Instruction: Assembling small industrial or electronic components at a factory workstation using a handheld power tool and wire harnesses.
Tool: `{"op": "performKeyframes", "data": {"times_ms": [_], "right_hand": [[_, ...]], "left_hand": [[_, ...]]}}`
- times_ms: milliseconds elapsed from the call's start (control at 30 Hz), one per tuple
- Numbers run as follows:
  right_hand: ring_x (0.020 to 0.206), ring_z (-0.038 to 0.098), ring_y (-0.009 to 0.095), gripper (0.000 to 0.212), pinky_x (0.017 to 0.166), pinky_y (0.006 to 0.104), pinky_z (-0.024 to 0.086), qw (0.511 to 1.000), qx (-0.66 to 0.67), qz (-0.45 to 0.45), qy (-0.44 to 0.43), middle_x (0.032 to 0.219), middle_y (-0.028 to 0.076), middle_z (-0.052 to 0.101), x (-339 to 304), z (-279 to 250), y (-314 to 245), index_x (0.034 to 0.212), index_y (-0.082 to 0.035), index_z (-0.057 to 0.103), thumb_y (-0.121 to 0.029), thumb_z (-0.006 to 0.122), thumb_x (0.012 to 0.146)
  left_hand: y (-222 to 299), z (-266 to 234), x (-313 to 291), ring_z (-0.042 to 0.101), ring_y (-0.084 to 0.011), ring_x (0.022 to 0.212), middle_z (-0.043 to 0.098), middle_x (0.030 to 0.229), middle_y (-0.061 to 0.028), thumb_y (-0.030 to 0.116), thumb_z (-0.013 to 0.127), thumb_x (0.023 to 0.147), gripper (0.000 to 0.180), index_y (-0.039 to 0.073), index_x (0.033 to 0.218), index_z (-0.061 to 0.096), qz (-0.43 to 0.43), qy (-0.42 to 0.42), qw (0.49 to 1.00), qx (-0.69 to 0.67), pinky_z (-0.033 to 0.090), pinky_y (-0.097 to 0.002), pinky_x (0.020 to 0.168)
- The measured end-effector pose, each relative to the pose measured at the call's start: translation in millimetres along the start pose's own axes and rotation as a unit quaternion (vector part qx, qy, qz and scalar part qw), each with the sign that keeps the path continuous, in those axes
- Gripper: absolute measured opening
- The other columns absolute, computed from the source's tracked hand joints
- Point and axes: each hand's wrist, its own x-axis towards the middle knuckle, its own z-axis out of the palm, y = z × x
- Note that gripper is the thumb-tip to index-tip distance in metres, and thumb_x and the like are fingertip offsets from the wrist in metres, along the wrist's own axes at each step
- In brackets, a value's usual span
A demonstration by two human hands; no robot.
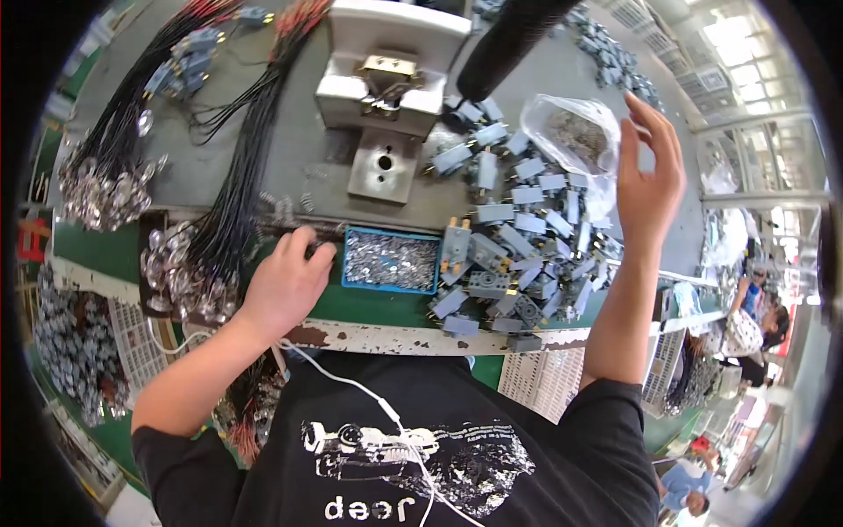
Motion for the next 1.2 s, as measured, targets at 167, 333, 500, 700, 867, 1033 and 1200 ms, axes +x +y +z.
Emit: {"op": "performKeyframes", "data": {"times_ms": [167,333,500,700,867,1033,1200], "right_hand": [[0.112,0.067,0.029,0.047,0.094,0.0378,0.053,0.978,-0.098,0.079,-0.168,0.124,0.015,0.071,7,-3,47,0.138,-0.010,0.062,-0.029,0.072,0.096],[0.089,0.073,0.020,0.032,0.080,0.0325,0.057,0.963,-0.017,0.168,-0.210,0.102,0.012,0.077,8,-10,46,0.124,-0.005,0.071,-0.022,0.070,0.096],[0.083,0.073,0.015,0.022,0.078,0.0277,0.056,0.971,0.029,0.185,-0.150,0.095,0.010,0.078,7,-15,54,0.115,-0.001,0.073,-0.010,0.063,0.097],[0.082,0.073,0.014,0.022,0.077,0.0272,0.057,0.973,0.057,0.175,-0.141,0.095,0.011,0.078,16,-13,53,0.113,0.001,0.073,-0.003,0.060,0.097],[0.083,0.073,0.015,0.021,0.077,0.0273,0.057,0.973,0.066,0.189,-0.117,0.095,0.011,0.078,11,-17,51,0.112,0.001,0.073,-0.004,0.061,0.096],[0.085,0.076,0.017,0.019,0.079,0.0288,0.058,0.986,0.054,0.136,-0.081,0.094,0.012,0.078,6,-16,57,0.110,0.000,0.074,-0.005,0.063,0.096],[0.082,0.075,0.017,0.018,0.077,0.0288,0.058,0.986,0.069,0.137,-0.059,0.093,0.012,0.078,6,-15,65,0.109,0.000,0.074,-0.005,0.063,0.096]], "left_hand": [[3,-7,7,0.063,-0.0316,0.094,0.054,0.102,-0.0131,0.008,0.070,0.085,0.020,0.009,0.102,0.059,-0.033,-0.022,0.999,-0.003,0.056,-0.0400,0.075],[17,-39,22,0.063,-0.0340,0.089,0.052,0.103,-0.0145,0.001,0.066,0.086,0.020,0.006,0.103,0.056,-0.046,-0.010,0.995,-0.083,0.055,-0.0417,0.076],[61,-91,103,0.062,-0.0233,0.089,0.053,0.106,-0.0118,0.004,0.063,0.093,0.016,0.003,0.106,0.054,-0.009,0.034,0.955,-0.293,0.053,-0.0339,0.078],[142,-51,245,0.047,-0.0064,0.071,0.054,0.089,0.0025,0.028,0.056,0.100,0.031,0.006,0.122,0.058,-0.155,-0.156,0.728,-0.650,0.046,-0.0249,0.063],[170,-10,286,0.057,-0.0122,0.077,0.062,0.096,-0.0034,0.032,0.056,0.099,0.037,0.003,0.123,0.058,-0.121,-0.126,0.781,-0.600,0.051,-0.0323,0.070],[173,-8,322,0.068,-0.0371,0.102,0.066,0.115,-0.0208,0.027,0.057,0.096,0.037,-0.002,0.118,0.063,0.060,-0.008,0.949,-0.311,0.055,-0.0445,0.091],[188,-8,338,0.067,-0.0373,0.109,0.062,0.128,-0.0231,0.030,0.061,0.094,0.041,0.001,0.124,0.063,0.038,-0.063,0.988,-0.133,0.055,-0.0465,0.096]]}}
